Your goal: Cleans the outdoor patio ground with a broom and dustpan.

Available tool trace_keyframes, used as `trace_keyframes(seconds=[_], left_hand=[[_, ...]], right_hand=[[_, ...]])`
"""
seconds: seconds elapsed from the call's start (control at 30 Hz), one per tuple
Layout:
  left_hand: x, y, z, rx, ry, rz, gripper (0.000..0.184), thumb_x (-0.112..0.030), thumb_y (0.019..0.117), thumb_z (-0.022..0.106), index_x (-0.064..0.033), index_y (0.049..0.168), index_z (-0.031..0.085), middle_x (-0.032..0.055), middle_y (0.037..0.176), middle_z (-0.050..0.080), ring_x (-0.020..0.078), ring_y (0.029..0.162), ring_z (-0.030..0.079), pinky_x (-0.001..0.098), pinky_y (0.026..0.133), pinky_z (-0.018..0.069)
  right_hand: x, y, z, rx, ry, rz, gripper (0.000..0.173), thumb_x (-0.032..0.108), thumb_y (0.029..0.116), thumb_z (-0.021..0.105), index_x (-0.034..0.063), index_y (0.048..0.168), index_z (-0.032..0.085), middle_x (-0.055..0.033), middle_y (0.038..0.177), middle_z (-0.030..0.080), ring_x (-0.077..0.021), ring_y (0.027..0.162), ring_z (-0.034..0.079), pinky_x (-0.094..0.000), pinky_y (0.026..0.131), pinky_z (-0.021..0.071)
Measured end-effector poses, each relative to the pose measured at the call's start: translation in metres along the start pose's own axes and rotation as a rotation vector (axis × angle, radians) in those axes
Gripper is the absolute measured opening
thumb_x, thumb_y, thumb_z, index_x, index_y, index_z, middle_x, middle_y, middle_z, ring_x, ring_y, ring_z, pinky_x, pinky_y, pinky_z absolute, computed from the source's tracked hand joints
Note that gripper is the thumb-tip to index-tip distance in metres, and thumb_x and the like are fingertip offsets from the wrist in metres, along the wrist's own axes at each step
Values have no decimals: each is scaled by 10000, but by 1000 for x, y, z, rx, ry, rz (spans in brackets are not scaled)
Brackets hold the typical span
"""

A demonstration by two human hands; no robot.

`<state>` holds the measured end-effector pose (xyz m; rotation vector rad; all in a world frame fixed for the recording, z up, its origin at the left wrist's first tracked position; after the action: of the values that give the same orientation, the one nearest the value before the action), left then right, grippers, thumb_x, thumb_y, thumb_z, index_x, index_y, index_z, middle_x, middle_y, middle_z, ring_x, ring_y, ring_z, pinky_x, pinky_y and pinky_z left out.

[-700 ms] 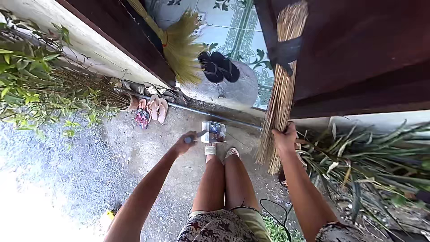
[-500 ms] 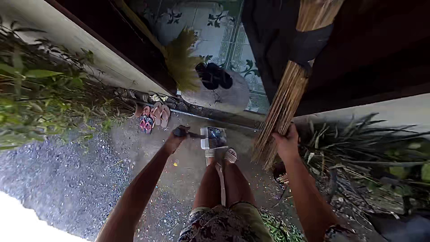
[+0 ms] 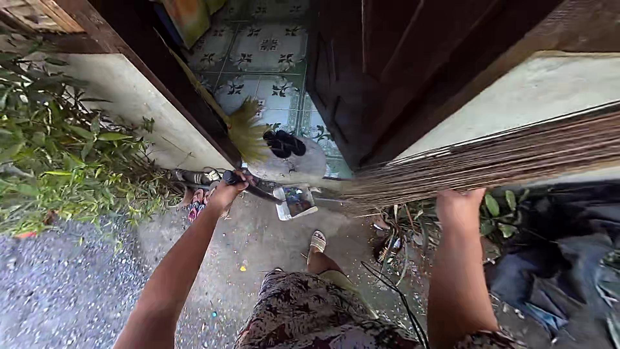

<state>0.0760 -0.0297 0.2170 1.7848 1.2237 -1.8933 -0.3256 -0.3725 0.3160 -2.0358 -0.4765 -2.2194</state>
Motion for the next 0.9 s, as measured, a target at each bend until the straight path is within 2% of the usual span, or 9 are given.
trace_keyframes(seconds=[0.1, 0.2, 0.23, 0.33, 0.4, 0.47, 0.6, 0.8, 0.9], left_hand=[[6, -8, -12, 16, 19, 25, 200, 86, 975, 535, -12, 1149, 549, 86, 1148, 658, 129, 997, 635, 306, 867, 541], [18, -16, -27, 29, 34, 63, 193, 79, 972, 547, -2, 1146, 564, 101, 1188, 661, 149, 1043, 645, 333, 891, 551], [24, -19, -32, 33, 51, 67, 203, 72, 971, 550, -8, 1157, 563, 99, 1211, 658, 148, 1060, 641, 339, 895, 548], [47, -30, -51, 27, 78, 61, 204, 55, 971, 573, -30, 1155, 566, 80, 1206, 661, 128, 1031, 634, 327, 856, 541], [57, -35, -64, 21, 85, 58, 189, 54, 966, 580, -28, 1136, 570, 78, 1177, 653, 127, 1014, 630, 331, 855, 546], [71, -41, -79, 8, 100, 29, 187, 51, 968, 588, -30, 1134, 562, 85, 1178, 659, 135, 1018, 643, 331, 853, 554], [87, -51, -97, 9, 134, -21, 199, 64, 981, 562, 0, 1169, 560, 123, 1203, 631, 179, 1047, 620, 362, 882, 539], [116, -61, -115, 28, 193, -70, 183, 74, 968, 584, 5, 1136, 575, 114, 1155, 645, 153, 1000, 623, 332, 856, 538], [126, -66, -116, 34, 219, -85, 183, 64, 966, 603, 15, 1142, 587, 124, 1164, 648, 161, 1000, 614, 346, 867, 524]], right_hand=[[39, -36, -35, 115, 278, -114, 747, 335, 703, 865, 207, 1314, 456, 131, 1141, 688, -46, 1058, 672, -326, 922, 589], [93, -88, -65, 45, 275, -240, 1172, 741, 623, 812, 126, 1505, 346, -38, 1452, 557, -219, 1310, 563, -486, 1082, 496], [98, -104, -74, -64, 267, -215, 1140, 732, 661, 803, 85, 1475, 337, -65, 1404, 581, -231, 1266, 592, -466, 1059, 514], [83, -145, -79, -336, 129, -114, 421, 331, 1026, 512, 72, 1339, 402, -4, 1094, 722, -160, 990, 726, -347, 910, 606], [63, -163, -74, -408, 27, -49, 306, 112, 1003, 492, 25, 1290, 433, 1, 1001, 729, -128, 901, 739, -311, 856, 626], [36, -177, -65, -423, -114, 24, 458, 71, 921, 631, -44, 1315, 430, -40, 1039, 681, -100, 913, 706, -288, 856, 610], [-15, -194, -45, -350, -588, 219, 694, 210, 859, 790, -121, 1390, 489, -277, 1301, 606, -255, 1224, 604, -371, 1083, 456], [-58, -198, -19, -55, -858, 115, 636, 283, 814, 804, -116, 1271, 611, -344, 1268, 603, -452, 1241, 561, -535, 1096, 402], [-69, -198, -11, 72, -989, 158, 663, 309, 742, 881, -100, 1217, 665, -408, 1354, 464, -537, 1290, 430, -605, 1117, 314]])
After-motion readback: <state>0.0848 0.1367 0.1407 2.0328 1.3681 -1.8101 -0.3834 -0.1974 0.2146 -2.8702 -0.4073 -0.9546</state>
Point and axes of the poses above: each hand's wrist, its own y-axis towards the middle knuckle, its own z-axis out of the palm, x = y × z, the point moved 9 cm from there along y, towards the middle knuckle
